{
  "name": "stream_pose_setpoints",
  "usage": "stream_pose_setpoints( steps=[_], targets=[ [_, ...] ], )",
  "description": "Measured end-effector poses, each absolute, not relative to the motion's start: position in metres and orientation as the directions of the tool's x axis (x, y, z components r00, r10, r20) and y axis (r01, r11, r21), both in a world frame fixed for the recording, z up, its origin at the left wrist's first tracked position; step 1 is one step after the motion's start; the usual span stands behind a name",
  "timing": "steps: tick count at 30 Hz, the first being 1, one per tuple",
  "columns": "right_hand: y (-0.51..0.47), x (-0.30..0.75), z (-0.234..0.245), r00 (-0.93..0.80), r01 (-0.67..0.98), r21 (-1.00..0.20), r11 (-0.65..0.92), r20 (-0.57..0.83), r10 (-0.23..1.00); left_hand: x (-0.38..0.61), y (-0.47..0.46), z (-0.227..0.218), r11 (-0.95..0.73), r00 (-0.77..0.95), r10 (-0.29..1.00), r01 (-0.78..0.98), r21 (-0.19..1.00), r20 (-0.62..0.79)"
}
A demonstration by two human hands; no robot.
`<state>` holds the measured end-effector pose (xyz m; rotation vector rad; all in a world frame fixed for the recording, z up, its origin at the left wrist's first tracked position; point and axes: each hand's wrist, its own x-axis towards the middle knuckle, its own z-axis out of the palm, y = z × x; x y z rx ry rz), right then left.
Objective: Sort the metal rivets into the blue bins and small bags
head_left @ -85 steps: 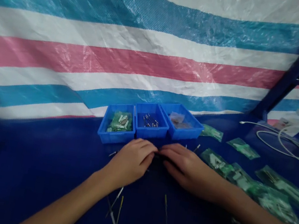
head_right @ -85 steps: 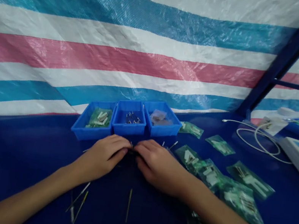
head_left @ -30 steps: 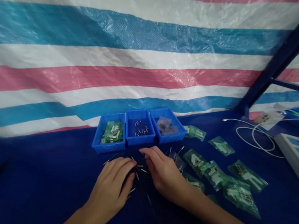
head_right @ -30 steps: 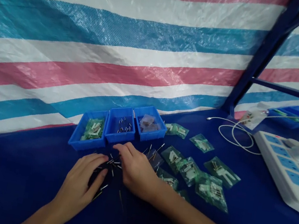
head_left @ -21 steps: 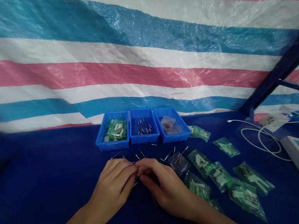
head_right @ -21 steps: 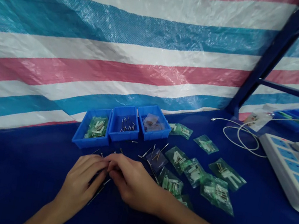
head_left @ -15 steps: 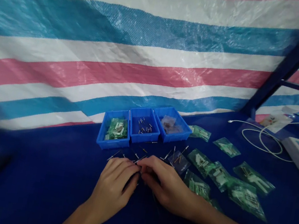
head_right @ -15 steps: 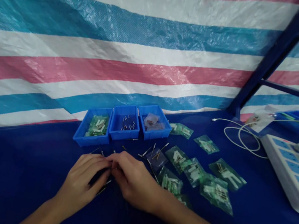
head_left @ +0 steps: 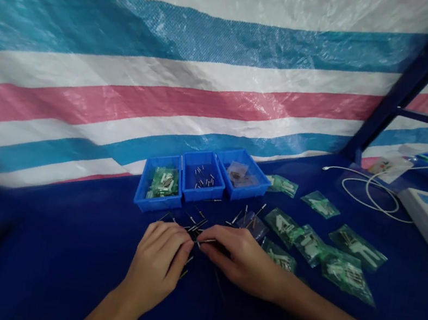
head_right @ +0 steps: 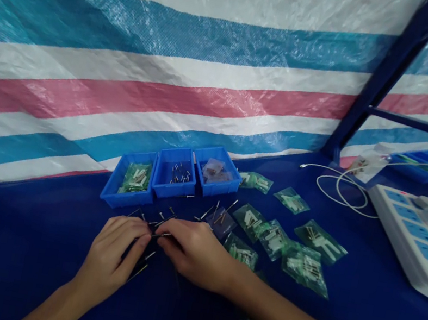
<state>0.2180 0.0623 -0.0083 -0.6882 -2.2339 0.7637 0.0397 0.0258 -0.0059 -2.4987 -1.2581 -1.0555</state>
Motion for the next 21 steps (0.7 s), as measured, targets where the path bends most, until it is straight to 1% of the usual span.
stream_pose_setpoints(
  steps=[2, 5, 10, 13, 16, 18, 21],
  targets=[
    [0.0629, 0.2198, -0.0094, -0.643, 0.272, -0.635, 0.723, 0.439, 0.627, 0.0393, 0.0261, -0.0057, -0.634, 0.4, 0.655, 0.752, 0.179, 0.641],
    [0.062, 0.2208, -0.0107, -0.662, 0.308, -0.597, 0.74, 0.424, 0.618, 0.0392, 0.0269, -0.0062, -0.651, 0.421, 0.652, 0.737, 0.181, 0.63],
    [0.0613, 0.2192, -0.0137, -0.669, 0.318, -0.557, 0.767, 0.441, 0.598, 0.0401, 0.0276, -0.0091, -0.71, 0.476, 0.596, 0.689, 0.148, 0.646],
    [0.0613, 0.2186, -0.0131, -0.672, 0.322, -0.555, 0.767, 0.437, 0.598, 0.0402, 0.0276, -0.011, -0.723, 0.485, 0.572, 0.679, 0.127, 0.661],
    [0.0605, 0.219, -0.0106, -0.683, 0.321, -0.596, 0.736, 0.392, 0.616, 0.0393, 0.0272, -0.0126, -0.719, 0.478, 0.564, 0.685, 0.117, 0.673],
    [0.0599, 0.2192, -0.0099, -0.683, 0.304, -0.612, 0.73, 0.395, 0.615, 0.038, 0.027, -0.0138, -0.713, 0.465, 0.562, 0.692, 0.116, 0.684],
    [0.0594, 0.2194, -0.012, -0.673, 0.299, -0.566, 0.768, 0.446, 0.59, 0.0361, 0.027, -0.0151, -0.696, 0.437, 0.571, 0.707, 0.127, 0.695]
  ],
)
